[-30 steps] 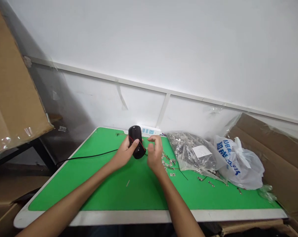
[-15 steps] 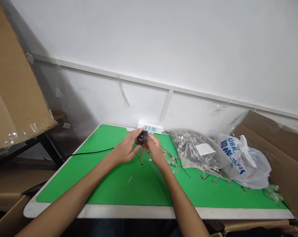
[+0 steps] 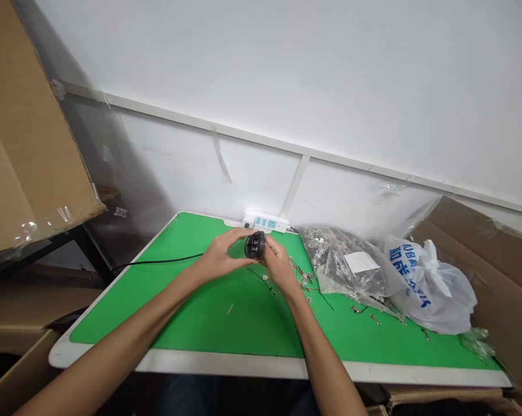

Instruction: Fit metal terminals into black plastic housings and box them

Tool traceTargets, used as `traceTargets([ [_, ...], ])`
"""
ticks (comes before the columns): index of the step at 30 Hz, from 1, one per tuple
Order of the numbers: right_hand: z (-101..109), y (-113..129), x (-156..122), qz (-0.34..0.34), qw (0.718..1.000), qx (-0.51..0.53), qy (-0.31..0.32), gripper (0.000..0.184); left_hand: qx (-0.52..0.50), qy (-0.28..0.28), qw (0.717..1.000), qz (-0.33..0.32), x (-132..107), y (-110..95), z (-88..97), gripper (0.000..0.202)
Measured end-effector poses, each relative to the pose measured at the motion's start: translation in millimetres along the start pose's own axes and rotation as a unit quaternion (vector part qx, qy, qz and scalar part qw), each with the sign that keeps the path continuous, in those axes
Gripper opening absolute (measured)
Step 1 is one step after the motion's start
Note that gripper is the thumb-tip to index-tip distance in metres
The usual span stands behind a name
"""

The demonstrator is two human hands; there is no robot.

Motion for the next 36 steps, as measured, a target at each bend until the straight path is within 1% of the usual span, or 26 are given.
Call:
traceTargets([
  [3, 0.8, -0.3, -1.3, -0.018, 0.999, -0.026, 0.011, 0.042, 0.000, 0.005, 1.000, -0.001, -1.3, 1.3, -1.8, 0.064],
  [6, -0.1, 7.4, -3.4, -0.030, 0.998, -0.047, 0.029, 0.043, 0.000, 0.010, 1.000, -0.002, -2.9, 2.1, -4.2, 0.065],
  [10, -3.5, 13.8, -4.7, -0.045, 0.997, -0.035, 0.060, 0.041, 0.006, 0.014, 1.000, -0.011, -4.7, 1.5, -6.5, 0.066],
  [16, -5.3, 5.0, -1.9, -0.068, 0.994, 0.000, 0.085, 0.039, 0.026, 0.028, 0.999, -0.007, -7.8, 4.8, -6.8, 0.065],
  [20, -0.4, -0.8, 0.6, -0.080, 0.993, 0.015, 0.080, 0.041, 0.019, 0.030, 0.999, 0.007, -9.7, 5.6, -9.3, 0.063],
  [23, 1.2, -0.5, 1.1, -0.081, 0.994, 0.022, 0.074, 0.045, -0.005, 0.029, 0.999, 0.033, -12.2, 8.0, -14.5, 0.065],
  [27, -1.9, 6.3, 0.0, -0.065, 0.996, 0.023, 0.061, 0.053, -0.013, -0.009, 0.998, 0.059, -13.4, 13.3, -10.9, 0.065],
  [31, 1.7, 13.9, 0.4, -0.036, 0.999, 0.003, 0.014, 0.053, 0.007, -0.033, 0.996, 0.079, -13.1, 20.4, -3.5, 0.059],
  [34, 10.3, 14.8, 2.3, -0.031, 0.999, 0.019, -0.025, 0.049, -0.031, -0.080, 0.987, 0.133, -18.2, 32.9, 2.2, 0.058],
  [36, 13.9, 12.5, 3.8, -0.039, 0.998, 0.035, -0.038, 0.048, -0.085, -0.126, 0.968, 0.198, -26.1, 45.4, 3.4, 0.054],
])
Point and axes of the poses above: each hand's wrist, its own x-axis towards the middle knuckle, its own z-axis out of the back of the hand, y = z × x, the point moved 10 cm from there along x, towards the middle knuckle, and after that the axes turned 13 degrees about -z, right-handed, at the moved point
